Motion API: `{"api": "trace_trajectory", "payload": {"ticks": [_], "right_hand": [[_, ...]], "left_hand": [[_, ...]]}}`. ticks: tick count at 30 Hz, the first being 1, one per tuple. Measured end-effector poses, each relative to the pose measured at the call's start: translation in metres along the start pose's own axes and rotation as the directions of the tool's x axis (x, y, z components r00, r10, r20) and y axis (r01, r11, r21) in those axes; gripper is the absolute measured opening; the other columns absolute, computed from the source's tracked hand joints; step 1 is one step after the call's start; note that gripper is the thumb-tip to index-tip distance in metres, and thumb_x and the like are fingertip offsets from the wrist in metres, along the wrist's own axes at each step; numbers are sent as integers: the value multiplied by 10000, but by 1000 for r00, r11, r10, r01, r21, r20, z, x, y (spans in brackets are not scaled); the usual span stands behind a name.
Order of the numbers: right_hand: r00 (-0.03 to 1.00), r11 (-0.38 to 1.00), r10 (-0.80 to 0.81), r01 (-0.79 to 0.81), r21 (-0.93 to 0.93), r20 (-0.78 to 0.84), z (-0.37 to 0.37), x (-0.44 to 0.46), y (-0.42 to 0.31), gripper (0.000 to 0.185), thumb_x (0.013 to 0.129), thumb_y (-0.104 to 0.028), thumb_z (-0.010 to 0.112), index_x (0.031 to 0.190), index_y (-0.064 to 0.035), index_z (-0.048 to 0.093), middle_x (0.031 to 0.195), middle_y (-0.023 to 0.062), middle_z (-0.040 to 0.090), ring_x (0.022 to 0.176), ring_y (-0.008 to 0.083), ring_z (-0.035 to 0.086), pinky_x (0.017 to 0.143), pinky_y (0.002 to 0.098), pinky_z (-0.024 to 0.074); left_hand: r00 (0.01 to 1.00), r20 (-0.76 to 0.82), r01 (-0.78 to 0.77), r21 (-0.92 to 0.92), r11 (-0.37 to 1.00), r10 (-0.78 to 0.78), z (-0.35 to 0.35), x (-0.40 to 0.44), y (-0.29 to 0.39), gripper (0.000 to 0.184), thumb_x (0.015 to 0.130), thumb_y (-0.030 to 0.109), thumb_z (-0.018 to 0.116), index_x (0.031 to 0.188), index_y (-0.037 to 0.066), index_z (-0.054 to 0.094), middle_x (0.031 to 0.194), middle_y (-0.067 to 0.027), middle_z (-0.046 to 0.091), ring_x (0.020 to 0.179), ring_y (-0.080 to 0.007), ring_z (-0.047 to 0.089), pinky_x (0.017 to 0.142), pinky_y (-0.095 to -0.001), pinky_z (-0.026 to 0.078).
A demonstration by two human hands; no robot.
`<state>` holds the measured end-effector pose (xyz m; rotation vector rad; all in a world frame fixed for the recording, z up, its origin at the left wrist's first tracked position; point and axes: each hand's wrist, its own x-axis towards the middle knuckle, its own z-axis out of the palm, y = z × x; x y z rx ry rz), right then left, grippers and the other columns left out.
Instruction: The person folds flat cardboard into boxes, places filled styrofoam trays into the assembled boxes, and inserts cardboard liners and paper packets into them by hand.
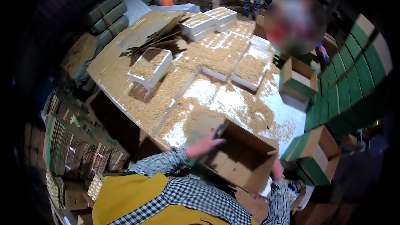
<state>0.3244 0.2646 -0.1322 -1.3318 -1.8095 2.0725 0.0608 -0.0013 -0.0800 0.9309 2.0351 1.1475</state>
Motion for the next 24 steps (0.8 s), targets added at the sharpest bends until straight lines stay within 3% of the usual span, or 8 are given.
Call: {"api": "trace_trajectory", "payload": {"ticks": [3,6,10,15,16,20,22,24], "right_hand": [[959,910,-262,284,302,-112,36,-64,-95,436,988,-243,431,1362,-20,405,1205,97,548,1106,163,503,951,310,411],[759,594,-564,99,-798,-326,57,-59,-74,619,847,-216,634,1358,11,368,1317,209,464,1208,323,463,1017,380,361],[809,591,-495,46,-805,-317,63,-41,-76,717,717,-268,735,1305,-2,421,1250,209,520,1149,357,503,961,393,412],[781,495,-538,-11,-869,-317,73,-40,-83,682,700,-325,746,1252,-45,458,1179,183,528,1077,351,532,891,406,445],[771,485,-547,-25,-874,-325,72,-38,-83,705,698,-322,749,1276,-56,445,1202,166,515,1088,360,519,908,421,437],[449,119,-893,193,-974,-21,83,-56,-114,661,693,-273,738,1264,-56,487,1225,167,513,1069,377,513,930,453,415],[362,131,-932,387,-913,20,83,-64,-104,501,687,-215,724,1147,-69,588,1137,158,583,999,349,561,881,429,445],[534,194,-838,487,-852,114,85,-61,-96,468,669,-219,732,1094,-62,616,1073,126,629,1003,293,583,868,417,448]], "left_hand": [[990,-114,-69,85,994,78,27,-2,-4,677,896,396,558,1425,64,297,1306,-239,438,1160,-349,475,990,-429,386],[994,-76,41,-380,924,-75,-30,11,-28,606,937,381,514,1397,27,341,1235,-150,526,1135,-253,489,1004,-361,371],[758,-565,-276,-730,625,-326,-194,53,-177,498,968,312,492,1352,8,399,1147,-14,521,1050,-147,477,919,-282,384],[583,-525,-511,-830,223,-620,-354,124,-255,506,845,375,672,1239,86,539,778,19,537,717,-156,511,640,-335,444],[660,-557,-541,-818,196,-504,-354,125,-250,537,778,363,745,1194,85,549,925,-23,613,847,-183,564,764,-380,481],[329,-675,-482,-721,497,-660,-327,97,-202,462,760,314,741,1054,-4,578,1040,-125,609,821,-269,602,743,-395,525],[391,-697,-531,-704,471,-601,-302,66,-179,473,758,275,725,1085,-33,578,1066,-145,607,863,-279,609,773,-408,524],[655,-595,-495,-803,331,-466,-269,33,-147,494,832,266,634,1212,-34,534,1183,-161,580,1016,-298,599,861,-425,516]]}}
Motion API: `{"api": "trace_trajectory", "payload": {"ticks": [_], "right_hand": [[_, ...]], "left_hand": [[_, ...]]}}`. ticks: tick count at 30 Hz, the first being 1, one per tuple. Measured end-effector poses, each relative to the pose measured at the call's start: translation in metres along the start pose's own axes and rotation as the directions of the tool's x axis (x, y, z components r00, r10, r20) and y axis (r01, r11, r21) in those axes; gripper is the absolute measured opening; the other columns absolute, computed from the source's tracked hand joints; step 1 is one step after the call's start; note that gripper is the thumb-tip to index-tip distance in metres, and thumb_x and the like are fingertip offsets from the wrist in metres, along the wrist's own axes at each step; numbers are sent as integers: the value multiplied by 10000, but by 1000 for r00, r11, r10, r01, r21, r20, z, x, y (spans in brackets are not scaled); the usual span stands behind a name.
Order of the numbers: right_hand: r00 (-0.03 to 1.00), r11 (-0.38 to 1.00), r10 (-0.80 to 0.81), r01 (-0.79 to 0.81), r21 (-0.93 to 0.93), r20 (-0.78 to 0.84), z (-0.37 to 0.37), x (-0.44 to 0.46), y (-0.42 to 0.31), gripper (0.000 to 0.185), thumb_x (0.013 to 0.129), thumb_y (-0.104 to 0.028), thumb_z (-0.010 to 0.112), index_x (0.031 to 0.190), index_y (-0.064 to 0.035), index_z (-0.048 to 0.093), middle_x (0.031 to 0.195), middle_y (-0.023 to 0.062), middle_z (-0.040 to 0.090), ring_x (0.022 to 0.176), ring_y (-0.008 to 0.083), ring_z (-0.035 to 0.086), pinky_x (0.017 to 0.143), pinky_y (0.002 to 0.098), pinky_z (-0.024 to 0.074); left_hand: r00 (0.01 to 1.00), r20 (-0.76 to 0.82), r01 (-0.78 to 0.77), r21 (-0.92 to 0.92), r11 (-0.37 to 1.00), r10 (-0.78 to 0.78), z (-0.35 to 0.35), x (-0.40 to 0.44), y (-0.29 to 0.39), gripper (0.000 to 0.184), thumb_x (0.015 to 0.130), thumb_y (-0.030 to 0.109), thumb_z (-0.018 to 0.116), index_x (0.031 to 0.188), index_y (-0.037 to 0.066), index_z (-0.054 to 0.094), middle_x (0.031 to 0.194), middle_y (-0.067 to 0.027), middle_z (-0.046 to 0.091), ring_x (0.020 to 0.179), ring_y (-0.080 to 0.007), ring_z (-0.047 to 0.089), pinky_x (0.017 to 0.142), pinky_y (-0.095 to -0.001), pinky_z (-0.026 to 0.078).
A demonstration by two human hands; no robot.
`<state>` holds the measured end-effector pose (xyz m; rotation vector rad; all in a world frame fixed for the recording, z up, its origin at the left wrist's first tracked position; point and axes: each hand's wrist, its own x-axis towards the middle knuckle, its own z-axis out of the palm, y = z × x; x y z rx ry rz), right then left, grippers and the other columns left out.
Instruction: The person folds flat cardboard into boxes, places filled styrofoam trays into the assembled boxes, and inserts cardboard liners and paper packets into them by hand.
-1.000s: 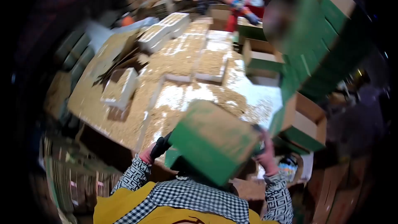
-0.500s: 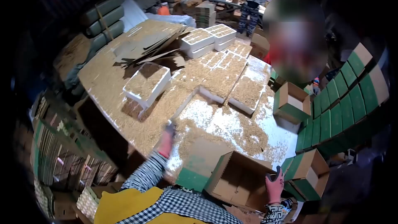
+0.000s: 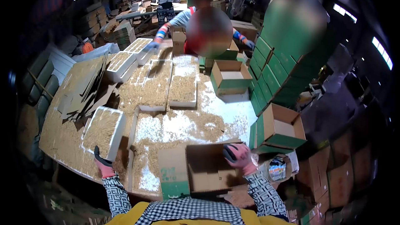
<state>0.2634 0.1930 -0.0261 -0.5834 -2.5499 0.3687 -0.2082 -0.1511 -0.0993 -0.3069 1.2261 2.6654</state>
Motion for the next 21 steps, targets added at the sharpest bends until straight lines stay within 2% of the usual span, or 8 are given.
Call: {"api": "trace_trajectory", "payload": {"ticks": [4,8,12,14,15,19,20,21], "right_hand": [[985,972,165,-170,160,45,29,-3,33,480,740,-291,733,1142,-60,609,975,123,667,928,251,627,783,336,499],[890,-1,321,-341,940,323,27,2,62,666,873,-492,547,1340,-30,433,1250,198,540,1102,309,549,996,436,386],[979,-646,45,-123,753,198,-58,19,4,885,870,-710,329,1467,-65,229,1409,196,403,1294,319,397,1112,454,249],[840,-65,469,-277,959,275,-49,-1,7,689,882,-399,519,1434,-43,309,1319,128,483,1190,228,477,1037,370,339],[806,55,510,-379,924,301,-60,-6,-4,636,859,-242,564,1415,-29,341,1264,106,515,1132,199,510,980,337,391],[735,222,657,-401,889,168,-107,-41,-37,649,810,-109,647,1391,-7,378,1202,91,551,991,155,578,805,270,483],[718,323,689,-429,844,101,-117,-56,-37,658,801,-123,662,1387,-7,387,1204,93,550,987,151,575,794,267,480],[708,368,701,-463,806,86,-129,-61,-46,658,797,-142,669,1381,-5,399,1214,102,548,1009,158,558,827,278,462]], "left_hand": [[839,530,-356,369,858,121,25,-77,-31,538,887,319,599,1297,-1,461,1286,-161,515,1153,-254,526,1005,-393,421],[532,823,-696,290,657,201,93,-190,-82,462,891,74,582,1326,6,441,1336,-149,479,1222,-239,466,1047,-385,376],[633,579,341,387,857,-514,139,-231,-112,380,952,74,473,1325,7,463,1316,-128,494,1183,-206,504,1020,-316,399],[512,854,-585,422,692,-89,114,-232,-149,384,971,141,452,1315,-28,463,1296,-138,513,1181,-214,507,1015,-325,405],[670,704,-270,526,806,-235,124,-241,-141,405,960,154,480,1318,-35,457,1300,-142,510,1194,-209,496,1002,-324,413],[432,901,-732,336,592,24,126,-259,-131,430,823,49,526,1249,-10,530,1294,-200,494,1237,-306,447,1069,-364,325],[388,921,-913,376,161,49,128,-264,-129,421,816,57,553,1234,2,543,1274,-187,506,1238,-289,441,1047,-352,342],[546,837,-765,492,415,15,118,-262,-144,409,823,71,553,1226,2,548,1264,-178,513,1218,-281,456,1034,-343,350]]}}
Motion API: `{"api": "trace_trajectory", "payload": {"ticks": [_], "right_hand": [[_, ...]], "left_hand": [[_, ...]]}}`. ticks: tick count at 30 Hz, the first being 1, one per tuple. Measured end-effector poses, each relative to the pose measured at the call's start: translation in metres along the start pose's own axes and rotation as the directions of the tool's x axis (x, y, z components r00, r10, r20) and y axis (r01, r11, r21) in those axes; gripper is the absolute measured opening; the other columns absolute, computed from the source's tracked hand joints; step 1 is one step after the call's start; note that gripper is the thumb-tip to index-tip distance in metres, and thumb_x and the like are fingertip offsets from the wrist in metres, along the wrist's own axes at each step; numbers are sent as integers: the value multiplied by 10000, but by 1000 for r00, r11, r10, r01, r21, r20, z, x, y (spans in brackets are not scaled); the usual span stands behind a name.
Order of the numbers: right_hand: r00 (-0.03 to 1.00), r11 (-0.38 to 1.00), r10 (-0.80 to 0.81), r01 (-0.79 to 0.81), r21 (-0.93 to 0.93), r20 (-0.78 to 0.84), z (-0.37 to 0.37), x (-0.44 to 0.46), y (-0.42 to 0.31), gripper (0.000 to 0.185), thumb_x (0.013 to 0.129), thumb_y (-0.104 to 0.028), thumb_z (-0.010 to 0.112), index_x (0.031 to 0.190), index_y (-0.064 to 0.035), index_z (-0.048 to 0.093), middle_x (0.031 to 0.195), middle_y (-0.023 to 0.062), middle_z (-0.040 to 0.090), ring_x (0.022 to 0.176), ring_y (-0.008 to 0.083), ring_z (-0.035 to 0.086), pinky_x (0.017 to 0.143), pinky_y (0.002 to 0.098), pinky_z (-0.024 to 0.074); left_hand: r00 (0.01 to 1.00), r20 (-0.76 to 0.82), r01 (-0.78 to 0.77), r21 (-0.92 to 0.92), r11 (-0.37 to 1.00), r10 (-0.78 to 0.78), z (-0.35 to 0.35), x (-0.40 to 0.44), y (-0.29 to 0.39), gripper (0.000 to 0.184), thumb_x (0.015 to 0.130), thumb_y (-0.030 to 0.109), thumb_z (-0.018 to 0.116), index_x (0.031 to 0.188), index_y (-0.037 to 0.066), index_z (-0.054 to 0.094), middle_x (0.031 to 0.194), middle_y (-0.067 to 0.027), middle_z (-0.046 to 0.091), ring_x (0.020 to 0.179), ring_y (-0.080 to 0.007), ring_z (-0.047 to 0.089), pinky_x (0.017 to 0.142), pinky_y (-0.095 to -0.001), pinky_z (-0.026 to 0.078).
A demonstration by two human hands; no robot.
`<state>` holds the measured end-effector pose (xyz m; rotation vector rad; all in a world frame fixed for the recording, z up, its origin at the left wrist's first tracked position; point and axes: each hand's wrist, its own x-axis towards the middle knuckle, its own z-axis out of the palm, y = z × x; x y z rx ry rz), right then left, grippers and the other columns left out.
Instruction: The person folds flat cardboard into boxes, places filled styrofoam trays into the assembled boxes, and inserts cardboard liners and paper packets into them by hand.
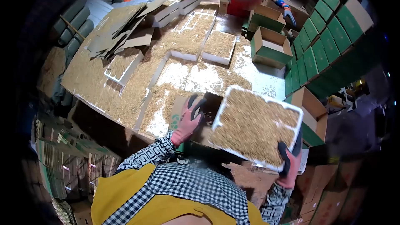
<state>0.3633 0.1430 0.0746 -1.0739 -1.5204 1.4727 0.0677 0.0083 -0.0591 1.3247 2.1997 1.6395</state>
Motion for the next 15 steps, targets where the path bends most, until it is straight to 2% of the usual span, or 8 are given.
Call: {"api": "trace_trajectory", "payload": {"ticks": [4,7,8,9,11,12,13,15], "right_hand": [[998,970,-7,23,-241,68,13,-19,-6,660,812,-179,678,1383,-5,394,1257,100,523,1072,174,514,902,294,423],[982,985,105,-81,-151,158,60,-10,24,666,842,-168,670,1405,-10,351,1286,85,497,1102,176,499,922,286,423],[963,980,196,-197,-16,183,55,-2,58,610,863,-120,636,1397,-14,359,1260,68,507,1094,149,504,890,261,445],[984,977,116,-89,-193,135,52,8,95,579,866,-116,626,1379,-14,378,1224,66,531,1076,151,517,870,266,454],[914,872,384,-313,-376,128,67,15,84,564,869,-114,614,1370,-3,379,1245,98,535,1100,192,523,910,291,433],[969,870,233,-171,-462,80,73,15,95,561,868,-117,615,1364,3,382,1254,117,531,1108,211,523,926,302,420],[997,834,72,-38,-550,40,77,10,108,559,866,-120,615,1358,10,385,1263,136,527,1115,229,523,943,314,408],[994,698,-42,-40,-715,-97,80,8,123,572,846,-111,636,1345,23,392,1275,164,518,1155,269,517,976,326,394]], "left_hand": [[903,107,351,-743,570,-417,32,-24,-9,356,875,145,587,1187,-22,553,1194,-128,572,1123,-203,518,989,-298,387],[983,-80,106,-486,868,-165,24,-44,-47,362,871,6,553,1228,-41,514,1208,-124,569,1128,-211,541,912,-304,463],[937,60,298,-648,700,-344,7,-39,-66,376,852,-18,564,1226,-25,523,1226,-136,553,1109,-211,557,895,-302,482],[841,196,456,-757,467,-504,-11,-34,-86,393,834,-42,575,1223,-8,533,1244,-148,538,1090,-211,573,878,-300,500],[887,2,427,-382,820,-461,-55,7,-134,402,827,91,599,1224,55,551,1303,-161,486,1182,-273,502,957,-379,440],[917,-108,384,-27,923,-385,-79,32,-162,411,822,161,610,1224,88,560,1332,-169,460,1228,-307,461,1002,-419,400],[975,-135,221,530,818,-176,-107,62,-195,427,813,241,618,1221,123,571,1362,-180,433,1271,-347,411,1057,-459,337],[985,-48,106,925,365,-165,-154,138,-257,407,853,359,501,1213,192,591,1444,-207,340,1328,-407,301,1122,-487,189]]}}
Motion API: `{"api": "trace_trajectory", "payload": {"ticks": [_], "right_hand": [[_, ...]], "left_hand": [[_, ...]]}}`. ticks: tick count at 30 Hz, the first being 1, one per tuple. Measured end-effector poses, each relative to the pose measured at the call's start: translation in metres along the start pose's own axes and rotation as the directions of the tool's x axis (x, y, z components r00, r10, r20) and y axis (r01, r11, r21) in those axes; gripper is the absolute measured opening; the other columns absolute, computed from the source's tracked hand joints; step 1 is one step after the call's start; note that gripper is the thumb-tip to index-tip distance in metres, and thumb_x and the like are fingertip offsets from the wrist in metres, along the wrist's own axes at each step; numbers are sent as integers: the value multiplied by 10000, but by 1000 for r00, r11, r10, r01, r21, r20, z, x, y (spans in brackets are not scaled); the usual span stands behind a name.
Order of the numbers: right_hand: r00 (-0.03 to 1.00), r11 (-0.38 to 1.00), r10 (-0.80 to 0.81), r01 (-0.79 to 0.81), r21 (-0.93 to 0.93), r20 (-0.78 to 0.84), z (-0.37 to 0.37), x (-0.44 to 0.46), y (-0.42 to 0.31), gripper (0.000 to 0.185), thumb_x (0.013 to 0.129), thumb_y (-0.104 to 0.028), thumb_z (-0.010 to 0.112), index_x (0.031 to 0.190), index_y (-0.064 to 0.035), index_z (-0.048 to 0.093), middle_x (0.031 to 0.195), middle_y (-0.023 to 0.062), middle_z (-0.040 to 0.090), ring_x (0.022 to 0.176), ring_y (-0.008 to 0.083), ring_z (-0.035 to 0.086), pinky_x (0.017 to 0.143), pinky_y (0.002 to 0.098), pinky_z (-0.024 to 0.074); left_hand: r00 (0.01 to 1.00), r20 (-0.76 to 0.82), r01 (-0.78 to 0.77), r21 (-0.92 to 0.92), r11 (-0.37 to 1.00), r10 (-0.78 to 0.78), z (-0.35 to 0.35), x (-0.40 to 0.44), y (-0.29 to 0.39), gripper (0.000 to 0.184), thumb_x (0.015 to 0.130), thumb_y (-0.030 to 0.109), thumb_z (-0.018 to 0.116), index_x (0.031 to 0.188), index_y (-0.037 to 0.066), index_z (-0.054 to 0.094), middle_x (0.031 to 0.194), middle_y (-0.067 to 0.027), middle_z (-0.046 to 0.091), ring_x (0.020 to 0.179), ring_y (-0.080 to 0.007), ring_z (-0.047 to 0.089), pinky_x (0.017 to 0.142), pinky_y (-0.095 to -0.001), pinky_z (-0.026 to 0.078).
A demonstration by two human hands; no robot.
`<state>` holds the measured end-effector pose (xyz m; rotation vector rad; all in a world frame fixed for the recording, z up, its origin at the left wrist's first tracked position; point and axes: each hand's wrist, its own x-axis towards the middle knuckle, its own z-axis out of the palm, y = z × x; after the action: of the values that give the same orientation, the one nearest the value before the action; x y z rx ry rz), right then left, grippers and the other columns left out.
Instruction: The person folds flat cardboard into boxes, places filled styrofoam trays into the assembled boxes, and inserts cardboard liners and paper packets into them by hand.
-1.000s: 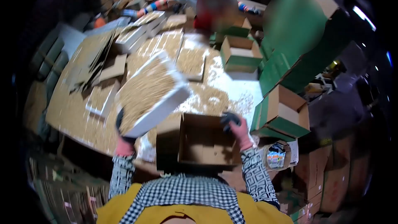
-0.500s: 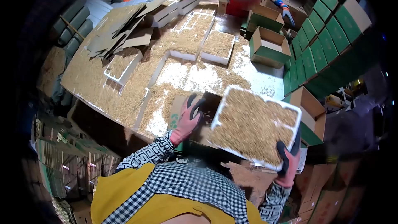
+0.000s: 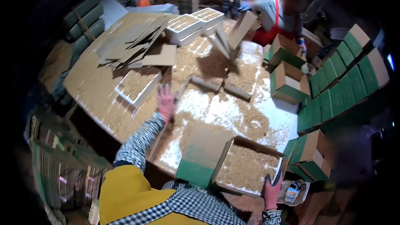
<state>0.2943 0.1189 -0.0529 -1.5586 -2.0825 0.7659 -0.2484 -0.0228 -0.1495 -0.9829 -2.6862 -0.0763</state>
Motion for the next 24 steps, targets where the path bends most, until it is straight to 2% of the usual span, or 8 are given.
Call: {"api": "trace_trajectory", "payload": {"ticks": [4,8,10,14,16,19,22,24], "right_hand": [[991,988,-103,111,108,-80,7,-3,-9,526,778,-66,678,1252,43,478,1225,193,529,1142,306,526,982,366,408],[940,925,-323,289,-246,-110,-1,-3,-20,451,712,-95,693,1132,5,564,1155,216,551,1062,393,517,937,438,421],[914,883,-403,374,-282,-50,-4,-3,-21,502,722,-144,705,1183,-22,546,1193,201,538,1136,381,491,968,443,411],[915,827,-335,399,-395,223,-6,-5,-7,574,764,-331,631,1266,-88,497,1209,186,528,1130,346,495,960,423,410],[843,891,-145,339,-301,519,-12,12,-29,571,769,-300,575,1264,-34,478,1118,240,526,1042,382,490,905,470,414],[725,793,-114,478,-377,679,16,24,4,618,801,-305,554,1339,-39,408,1149,243,507,1103,371,468,989,459,365],[888,933,-358,351,77,290,-10,15,1,558,832,-277,592,1321,-51,447,1224,205,511,1159,335,484,1022,413,364],[962,931,-222,160,329,161,-70,23,24,483,831,-209,639,1276,-69,514,1280,178,510,1208,296,484,1028,383,380]], "left_hand": [[984,-101,-147,34,989,150,21,139,-66,601,860,219,406,1425,42,310,1484,-137,313,1409,-285,198,1162,-448,62],[954,290,-131,181,975,74,24,186,-73,451,823,189,485,1255,60,493,1270,-120,522,1145,-305,502,937,-477,394],[906,178,-414,185,891,384,2,160,-49,352,799,130,521,1147,72,535,1157,-110,568,962,-302,564,774,-446,446],[756,-207,-653,-319,687,621,-40,43,50,525,762,-16,516,1272,110,513,1196,-176,516,972,-354,561,857,-431,445],[753,-73,-576,-552,602,654,-48,-3,78,690,749,-85,487,1399,115,372,1220,-193,497,1008,-393,534,867,-431,444],[804,49,-441,-619,650,593,-75,-45,96,752,714,-115,533,1415,74,340,1338,-204,435,1179,-377,470,976,-394,416],[960,-11,-194,-749,634,281,-96,-61,87,780,718,-69,606,1428,2,292,1440,-173,364,1281,-298,410,1072,-352,348],[986,-167,-129,-811,570,-16,-156,-77,97,650,795,-21,594,1396,-30,345,1401,-154,425,1210,-267,474,1037,-341,383]]}}
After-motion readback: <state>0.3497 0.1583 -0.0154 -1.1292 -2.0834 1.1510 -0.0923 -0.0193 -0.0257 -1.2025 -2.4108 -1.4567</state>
